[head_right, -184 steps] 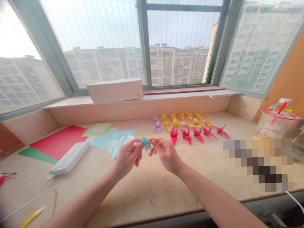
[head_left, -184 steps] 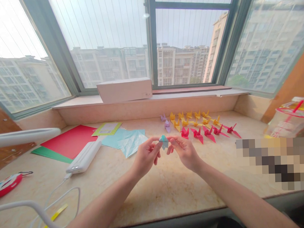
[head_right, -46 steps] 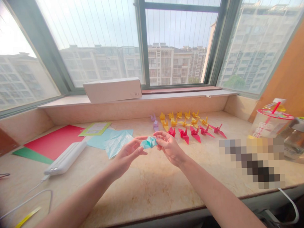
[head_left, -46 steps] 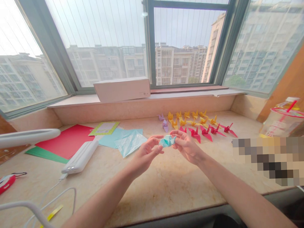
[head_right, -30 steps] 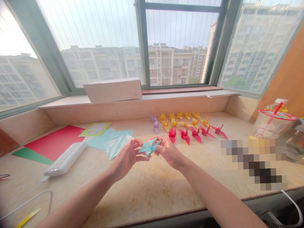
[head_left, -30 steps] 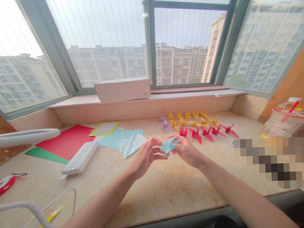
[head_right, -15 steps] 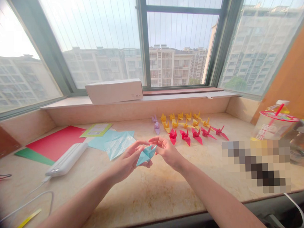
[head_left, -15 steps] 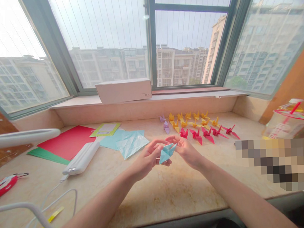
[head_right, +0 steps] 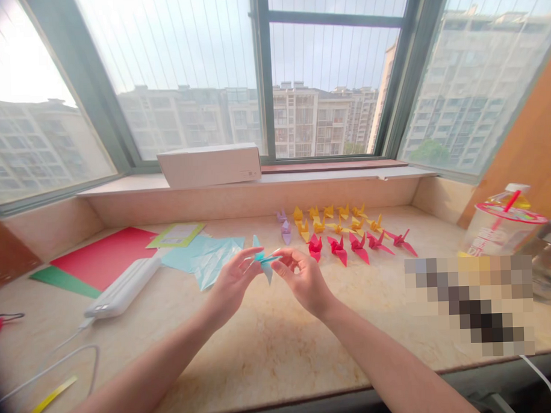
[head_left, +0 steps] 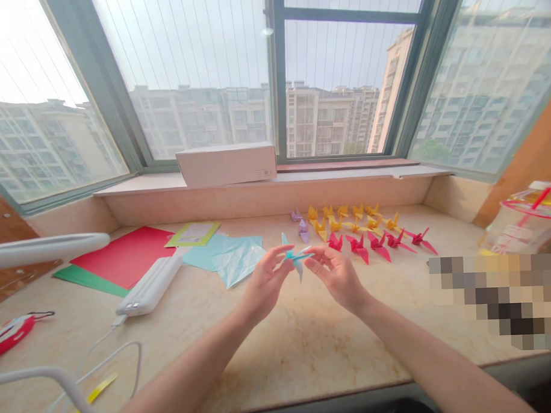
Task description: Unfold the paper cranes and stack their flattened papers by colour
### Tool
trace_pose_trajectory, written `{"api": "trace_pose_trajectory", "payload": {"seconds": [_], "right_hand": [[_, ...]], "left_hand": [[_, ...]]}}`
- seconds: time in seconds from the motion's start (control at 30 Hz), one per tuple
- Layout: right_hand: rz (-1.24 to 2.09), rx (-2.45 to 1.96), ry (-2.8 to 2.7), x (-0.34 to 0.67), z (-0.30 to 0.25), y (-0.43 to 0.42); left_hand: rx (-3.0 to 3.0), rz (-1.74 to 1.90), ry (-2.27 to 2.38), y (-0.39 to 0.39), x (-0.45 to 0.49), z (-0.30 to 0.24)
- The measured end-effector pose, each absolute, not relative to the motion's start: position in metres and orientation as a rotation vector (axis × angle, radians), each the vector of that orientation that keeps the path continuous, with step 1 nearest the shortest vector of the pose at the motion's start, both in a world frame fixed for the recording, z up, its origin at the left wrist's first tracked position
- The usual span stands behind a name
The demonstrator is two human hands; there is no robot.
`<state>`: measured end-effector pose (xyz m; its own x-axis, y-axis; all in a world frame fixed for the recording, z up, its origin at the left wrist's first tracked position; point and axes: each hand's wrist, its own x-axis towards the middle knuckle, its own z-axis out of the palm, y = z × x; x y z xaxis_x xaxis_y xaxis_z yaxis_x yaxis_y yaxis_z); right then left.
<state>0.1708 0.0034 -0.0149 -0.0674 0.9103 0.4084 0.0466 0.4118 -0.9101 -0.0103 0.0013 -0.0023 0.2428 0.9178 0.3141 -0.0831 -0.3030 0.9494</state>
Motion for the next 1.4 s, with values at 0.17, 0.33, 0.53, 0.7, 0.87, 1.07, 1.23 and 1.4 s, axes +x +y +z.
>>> {"api": "trace_pose_trajectory", "payload": {"seconds": [0.17,0.33,0.53,0.7,0.87,1.07,1.23,1.4], "right_hand": [[0.826,-0.909,-1.487,0.172,-0.017,0.006],[0.748,-0.877,-1.525,0.172,-0.017,0.005],[0.573,-0.937,-1.544,0.172,-0.012,0.001],[0.472,-0.923,-1.606,0.173,-0.010,0.000],[0.453,-0.860,-1.624,0.174,-0.010,0.002],[0.442,-0.791,-1.611,0.178,-0.007,0.002],[0.389,-0.741,-1.687,0.179,-0.007,0.002],[0.241,-0.666,-1.797,0.181,-0.011,0.003]], "left_hand": [[1.670,1.241,0.820,0.000,-0.007,-0.008],[1.803,1.208,0.888,-0.002,-0.007,-0.008],[1.941,1.235,0.995,-0.006,-0.008,-0.006],[1.822,1.301,0.911,-0.015,-0.007,0.002],[1.455,1.295,0.762,-0.010,-0.010,0.005],[1.214,1.219,0.649,-0.003,-0.013,0.010],[1.485,0.985,0.613,-0.009,-0.015,0.015],[1.698,0.940,0.619,-0.013,-0.015,0.012]]}}
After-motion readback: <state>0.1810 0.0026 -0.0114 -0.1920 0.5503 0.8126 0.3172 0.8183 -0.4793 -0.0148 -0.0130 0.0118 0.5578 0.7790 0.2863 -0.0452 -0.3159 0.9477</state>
